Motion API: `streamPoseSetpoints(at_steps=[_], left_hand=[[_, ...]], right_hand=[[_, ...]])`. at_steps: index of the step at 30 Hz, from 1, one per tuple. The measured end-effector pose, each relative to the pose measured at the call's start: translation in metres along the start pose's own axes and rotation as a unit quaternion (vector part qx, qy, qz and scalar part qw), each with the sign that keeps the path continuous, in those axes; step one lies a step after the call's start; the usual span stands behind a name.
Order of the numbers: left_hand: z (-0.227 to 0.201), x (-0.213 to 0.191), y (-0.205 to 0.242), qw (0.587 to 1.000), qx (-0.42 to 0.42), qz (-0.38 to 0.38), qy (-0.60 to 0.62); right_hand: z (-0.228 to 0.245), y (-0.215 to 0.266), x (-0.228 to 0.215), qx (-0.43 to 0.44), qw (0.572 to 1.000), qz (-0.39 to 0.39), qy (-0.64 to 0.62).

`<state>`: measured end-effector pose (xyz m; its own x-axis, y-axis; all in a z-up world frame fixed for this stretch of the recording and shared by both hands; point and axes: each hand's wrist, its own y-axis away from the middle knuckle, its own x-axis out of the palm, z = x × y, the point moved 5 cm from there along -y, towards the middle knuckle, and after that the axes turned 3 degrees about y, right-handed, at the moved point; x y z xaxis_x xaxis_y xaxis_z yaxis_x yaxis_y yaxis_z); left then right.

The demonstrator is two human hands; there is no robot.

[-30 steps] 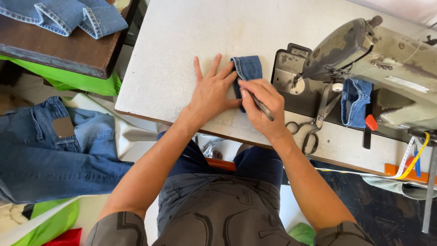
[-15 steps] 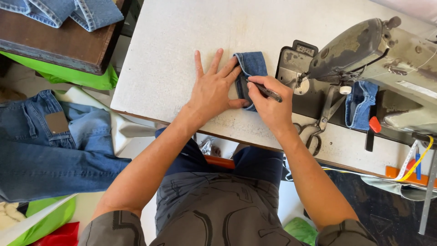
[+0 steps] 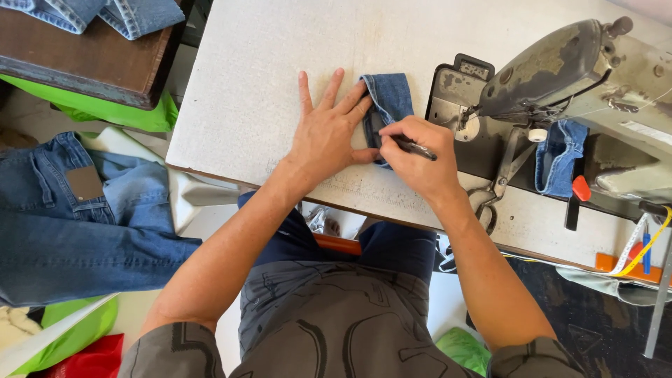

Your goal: Marking small pieces of denim fabric with a black marker on a sewing table to prepare for stitching.

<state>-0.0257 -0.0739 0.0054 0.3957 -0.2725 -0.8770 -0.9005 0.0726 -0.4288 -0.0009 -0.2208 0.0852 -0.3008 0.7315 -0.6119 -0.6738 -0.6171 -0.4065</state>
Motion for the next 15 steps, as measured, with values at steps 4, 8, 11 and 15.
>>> streamPoseSetpoints(at_steps=[4,8,11,15], left_hand=[[0.0,-0.004,0.0,1.0,0.004,0.001,0.003],[-0.001,-0.006,-0.001,1.0,0.004,0.002,0.012],[0.0,-0.003,-0.001,1.0,0.002,0.005,0.018],[0.002,0.003,-0.002,0.999,-0.005,0.039,0.01]], right_hand=[[-0.003,-0.002,0.002,-0.013,0.999,-0.021,0.039],[-0.001,-0.003,0.003,-0.045,0.998,-0.03,0.025],[0.002,0.002,0.001,-0.031,0.999,-0.004,0.013],[0.005,0.009,-0.003,-0.014,0.999,0.031,0.022]])
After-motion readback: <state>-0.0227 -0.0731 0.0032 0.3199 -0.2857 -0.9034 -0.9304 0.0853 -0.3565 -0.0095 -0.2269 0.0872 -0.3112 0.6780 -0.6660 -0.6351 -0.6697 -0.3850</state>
